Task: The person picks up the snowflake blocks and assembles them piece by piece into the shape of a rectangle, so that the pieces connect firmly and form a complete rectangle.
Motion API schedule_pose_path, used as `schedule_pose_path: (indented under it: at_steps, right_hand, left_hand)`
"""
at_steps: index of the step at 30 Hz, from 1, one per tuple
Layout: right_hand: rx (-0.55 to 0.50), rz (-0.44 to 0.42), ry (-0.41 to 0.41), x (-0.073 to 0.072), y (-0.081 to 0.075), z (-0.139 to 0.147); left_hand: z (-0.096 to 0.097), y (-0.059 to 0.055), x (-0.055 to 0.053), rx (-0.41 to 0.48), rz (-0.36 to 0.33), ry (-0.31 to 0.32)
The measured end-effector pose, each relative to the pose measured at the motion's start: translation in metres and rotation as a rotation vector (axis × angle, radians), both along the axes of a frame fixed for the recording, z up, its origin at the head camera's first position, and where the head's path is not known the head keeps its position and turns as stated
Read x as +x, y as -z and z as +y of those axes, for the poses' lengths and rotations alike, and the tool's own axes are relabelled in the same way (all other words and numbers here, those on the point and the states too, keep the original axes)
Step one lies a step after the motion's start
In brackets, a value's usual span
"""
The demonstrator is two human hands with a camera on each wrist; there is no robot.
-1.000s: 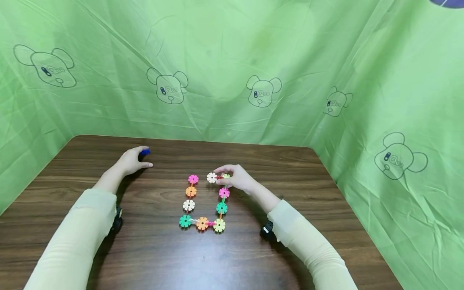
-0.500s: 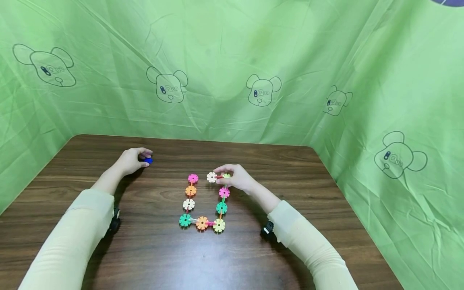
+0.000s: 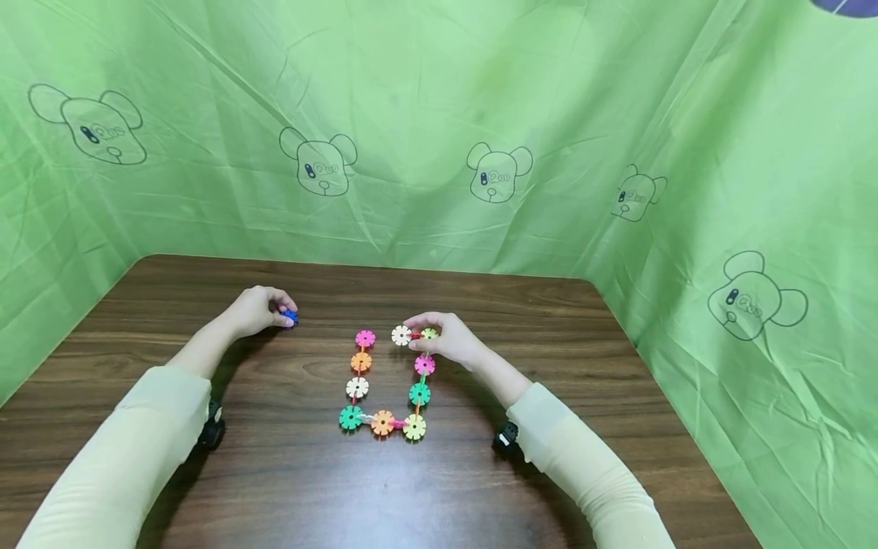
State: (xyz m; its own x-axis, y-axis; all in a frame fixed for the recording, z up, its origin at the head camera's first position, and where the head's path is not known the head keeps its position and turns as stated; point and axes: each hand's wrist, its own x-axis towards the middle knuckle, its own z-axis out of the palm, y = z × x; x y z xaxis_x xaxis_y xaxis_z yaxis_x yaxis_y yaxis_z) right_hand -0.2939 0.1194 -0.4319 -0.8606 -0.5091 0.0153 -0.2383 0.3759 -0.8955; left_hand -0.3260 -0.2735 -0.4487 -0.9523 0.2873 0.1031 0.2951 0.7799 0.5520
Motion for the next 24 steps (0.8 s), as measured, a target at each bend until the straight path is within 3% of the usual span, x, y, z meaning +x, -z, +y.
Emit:
schedule_pose_path:
  at_steps: [6,9,17,24]
  right_hand:
    - [0.001,0.051,-0.011,-0.001,-0.001,-0.002]
    - [-0.008,0.049,-0.029,0.000,-0.004,-0.003]
    - [-0.007,0.068,-0.061,0.018,-0.031,-0.007]
    - [-0.001,0.064,-0.033,0.021,-0.033,-0.006]
  left_hand:
    - [0.015,-0.014,0.011,0.049,0.044,0.009]
    - [0.030,-0.021,0.017,0.088,0.066,0.029]
    - [0.076,-0.035,0.034,0.176,0.117,0.037]
    - [0.106,-0.043,0.047,0.243,0.181,0.022]
